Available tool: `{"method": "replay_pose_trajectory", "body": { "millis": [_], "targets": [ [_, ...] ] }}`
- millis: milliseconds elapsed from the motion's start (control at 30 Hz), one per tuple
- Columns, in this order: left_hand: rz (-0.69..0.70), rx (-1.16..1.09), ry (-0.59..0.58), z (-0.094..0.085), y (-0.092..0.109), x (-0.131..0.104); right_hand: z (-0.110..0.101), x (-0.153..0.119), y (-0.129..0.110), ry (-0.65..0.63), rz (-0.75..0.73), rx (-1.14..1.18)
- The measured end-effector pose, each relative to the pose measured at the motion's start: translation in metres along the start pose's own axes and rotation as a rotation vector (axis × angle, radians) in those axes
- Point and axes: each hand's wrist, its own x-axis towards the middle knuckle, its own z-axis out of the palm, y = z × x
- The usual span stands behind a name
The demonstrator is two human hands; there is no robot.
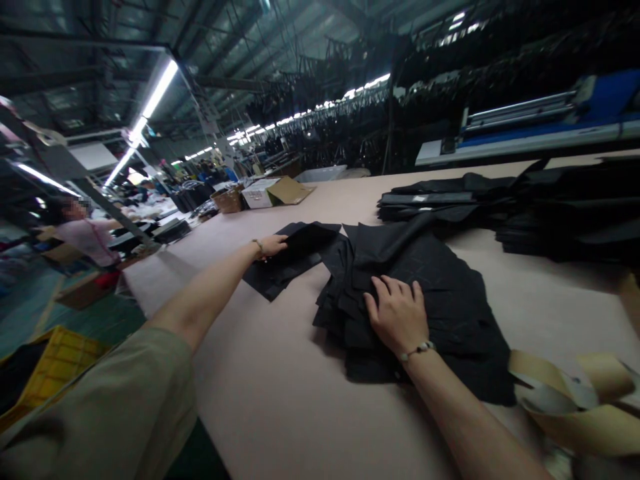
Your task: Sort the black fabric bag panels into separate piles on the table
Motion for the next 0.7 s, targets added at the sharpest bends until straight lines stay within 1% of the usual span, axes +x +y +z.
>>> {"method": "replay_pose_trajectory", "body": {
  "millis": [67, 133, 200, 267, 333, 367, 400, 433, 467, 500, 533, 567, 600, 633, 700],
  "targets": [
    [-0.054, 0.021, -0.029, -0.015, 0.012, -0.004, -0.001, -0.001, 0.0, -0.003, 0.005, 0.006],
    [-0.103, 0.048, 0.002, -0.032, 0.027, -0.007, -0.002, -0.001, 0.0, -0.005, 0.012, 0.013],
    [-0.133, 0.072, 0.113, -0.051, 0.045, -0.009, -0.003, -0.002, 0.001, -0.002, 0.02, 0.019],
    [-0.147, 0.083, 0.273, -0.072, 0.067, -0.012, -0.005, -0.003, 0.001, 0.011, 0.02, 0.028],
    [-0.136, 0.078, 0.446, -0.095, 0.094, -0.017, -0.006, -0.003, 0.001, 0.05, 0.008, 0.041],
    [-0.122, 0.077, 0.524, -0.105, 0.109, -0.02, -0.008, -0.003, 0.001, 0.082, -0.007, 0.05],
    [-0.065, 0.059, 0.595, -0.113, 0.125, -0.024, -0.01, -0.002, 0.001, 0.122, -0.028, 0.059],
    [0.038, 0.025, 0.648, -0.119, 0.141, -0.027, -0.012, -0.002, 0.0, 0.167, -0.056, 0.069],
    [0.17, -0.017, 0.681, -0.122, 0.156, -0.03, -0.014, -0.002, -0.001, 0.214, -0.092, 0.081],
    [0.319, -0.062, 0.686, -0.121, 0.171, -0.032, -0.017, -0.002, -0.002, 0.261, -0.137, 0.095],
    [0.471, -0.102, 0.66, -0.116, 0.185, -0.033, -0.019, -0.003, -0.004, 0.309, -0.187, 0.11],
    [0.606, -0.131, 0.61, -0.108, 0.197, -0.034, -0.022, -0.005, -0.005, 0.355, -0.24, 0.122],
    [0.704, -0.141, 0.544, -0.096, 0.206, -0.034, -0.024, -0.008, -0.007, 0.404, -0.295, 0.134],
    [0.764, -0.129, 0.467, -0.081, 0.213, -0.034, -0.026, -0.011, -0.009, 0.455, -0.349, 0.143],
    [0.847, -0.096, 0.308, -0.047, 0.22, -0.035, -0.028, -0.017, -0.013, 0.561, -0.439, 0.155]
  ]
}}
